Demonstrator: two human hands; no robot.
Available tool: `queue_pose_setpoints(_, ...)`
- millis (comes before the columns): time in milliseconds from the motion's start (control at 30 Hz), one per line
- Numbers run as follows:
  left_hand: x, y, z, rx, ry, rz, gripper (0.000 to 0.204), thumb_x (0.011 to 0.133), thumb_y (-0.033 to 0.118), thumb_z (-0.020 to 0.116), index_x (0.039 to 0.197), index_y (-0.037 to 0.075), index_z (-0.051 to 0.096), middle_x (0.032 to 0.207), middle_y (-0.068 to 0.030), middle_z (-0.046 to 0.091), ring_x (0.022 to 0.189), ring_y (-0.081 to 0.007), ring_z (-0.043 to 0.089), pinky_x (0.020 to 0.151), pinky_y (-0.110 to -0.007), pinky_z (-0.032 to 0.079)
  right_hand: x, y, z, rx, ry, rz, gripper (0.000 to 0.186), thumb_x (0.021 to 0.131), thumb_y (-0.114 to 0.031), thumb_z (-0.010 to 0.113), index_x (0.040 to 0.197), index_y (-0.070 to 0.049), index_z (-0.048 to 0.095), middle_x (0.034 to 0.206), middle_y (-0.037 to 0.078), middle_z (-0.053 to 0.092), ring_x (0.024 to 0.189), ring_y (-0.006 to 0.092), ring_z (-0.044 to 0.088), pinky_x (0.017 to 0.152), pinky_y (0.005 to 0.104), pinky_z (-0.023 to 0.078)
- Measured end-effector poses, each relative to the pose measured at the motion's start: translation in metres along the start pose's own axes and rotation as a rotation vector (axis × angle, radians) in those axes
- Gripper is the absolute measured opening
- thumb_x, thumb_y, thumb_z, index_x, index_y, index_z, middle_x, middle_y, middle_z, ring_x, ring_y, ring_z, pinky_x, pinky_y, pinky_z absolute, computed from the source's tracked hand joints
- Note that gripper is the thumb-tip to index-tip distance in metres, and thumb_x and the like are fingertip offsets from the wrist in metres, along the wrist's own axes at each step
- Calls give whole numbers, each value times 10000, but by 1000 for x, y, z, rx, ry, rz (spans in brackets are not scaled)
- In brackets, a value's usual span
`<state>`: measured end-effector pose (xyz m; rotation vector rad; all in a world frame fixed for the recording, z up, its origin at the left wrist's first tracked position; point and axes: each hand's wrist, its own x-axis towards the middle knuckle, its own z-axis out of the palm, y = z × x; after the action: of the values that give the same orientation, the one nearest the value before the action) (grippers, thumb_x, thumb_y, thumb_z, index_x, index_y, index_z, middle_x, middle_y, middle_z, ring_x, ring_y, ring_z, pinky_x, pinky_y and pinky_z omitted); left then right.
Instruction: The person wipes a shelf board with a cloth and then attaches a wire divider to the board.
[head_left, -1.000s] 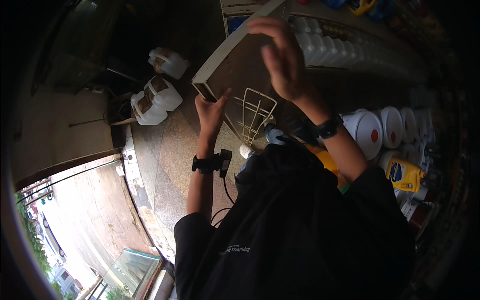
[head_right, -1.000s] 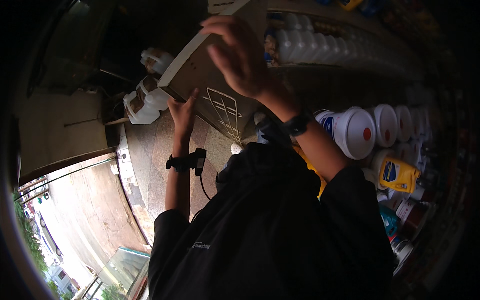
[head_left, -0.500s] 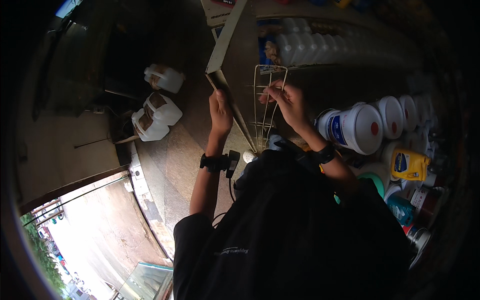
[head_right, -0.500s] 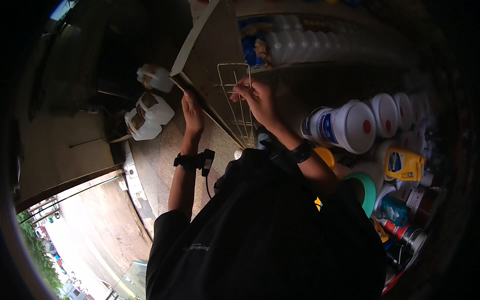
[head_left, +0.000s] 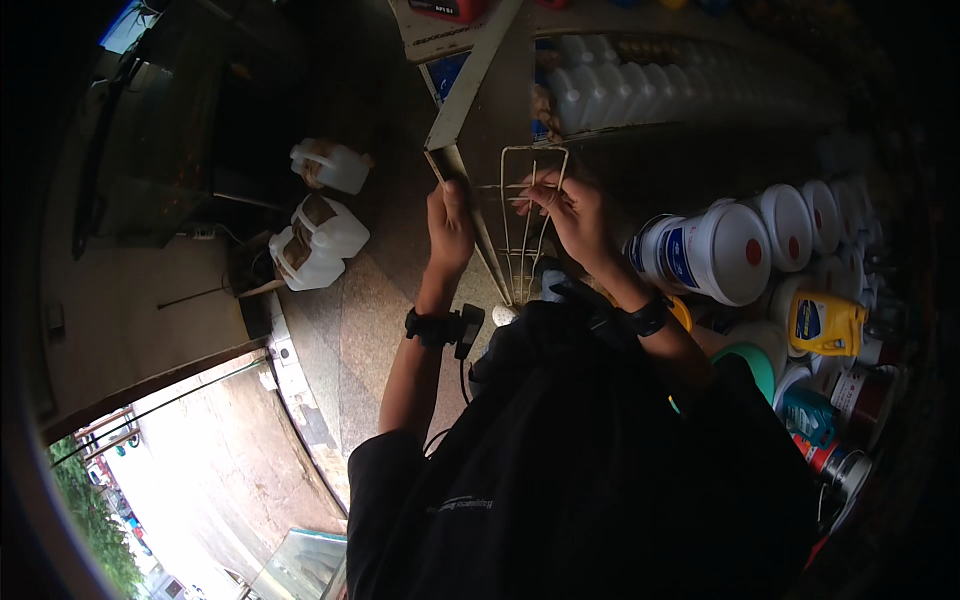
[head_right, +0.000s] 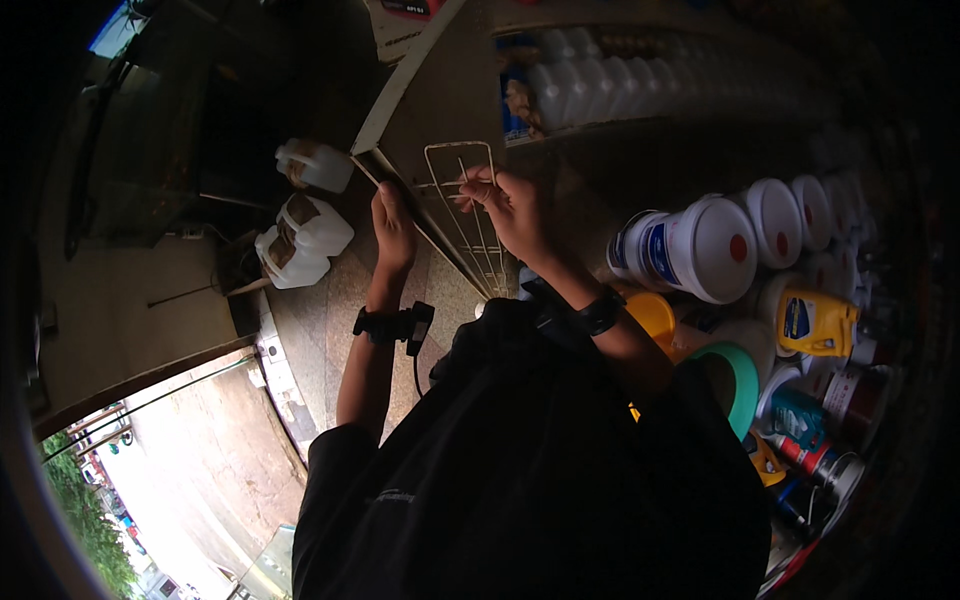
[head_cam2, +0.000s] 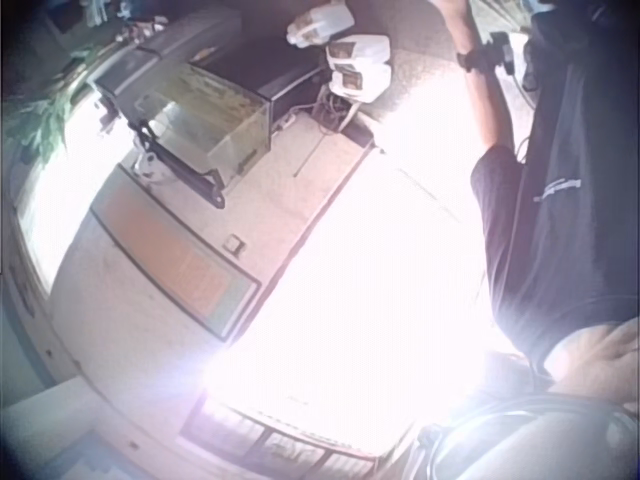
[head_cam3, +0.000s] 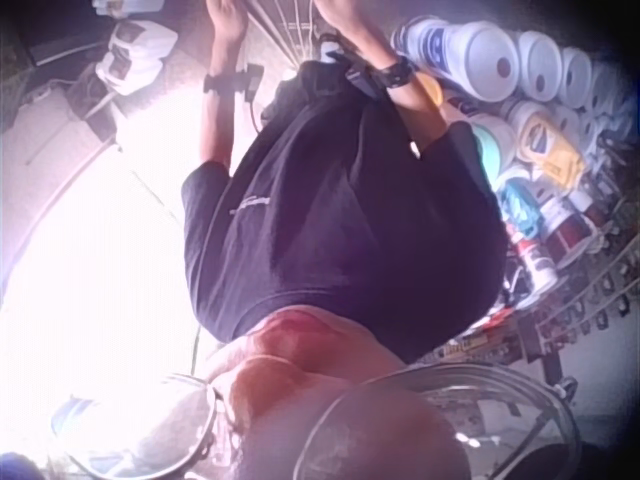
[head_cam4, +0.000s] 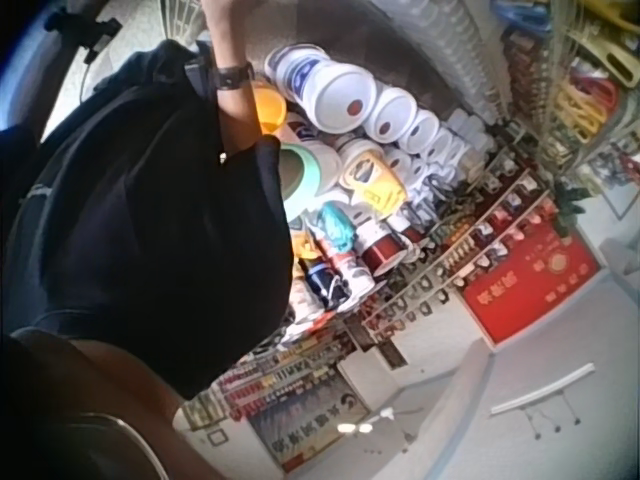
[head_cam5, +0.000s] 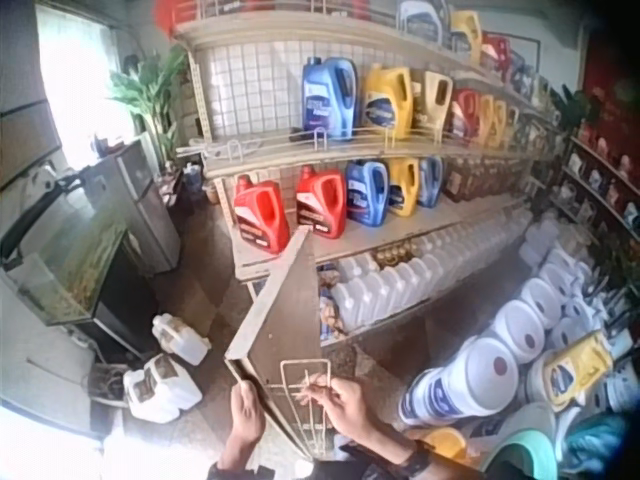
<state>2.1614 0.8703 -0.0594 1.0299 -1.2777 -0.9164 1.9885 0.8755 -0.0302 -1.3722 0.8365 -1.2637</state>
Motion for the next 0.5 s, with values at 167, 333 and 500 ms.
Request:
queue_pose_setpoints(167,-3,9,2,28,-7,6,478,1023,386,293,755,21,446,625,13,414,604,-80,355,525,-280,302,-3,-2,-2,-24,52,-11,137,925,-84,569,993,31,598,932,78,659,758,124,653,621,221,476)
queue_pose_setpoints(333,-3,6,-1,76,-29,1,511,1026,419,246,699,50,381,635,28,372,597,-83,331,523,-273,291,-2,2,-8,-41,46,55,134,923,-72,569,1000,34,598,928,78,661,774,124,660,611,220,474)
queue_pose_setpoints(500,-8,9,6,38,-70,25,496,1021,399,286,916,-18,535,739,-33,546,676,-104,470,608,-269,394,-10,1,7,-104,68,13,162,923,-95,577,984,52,608,914,74,669,804,131,662,631,214,502)
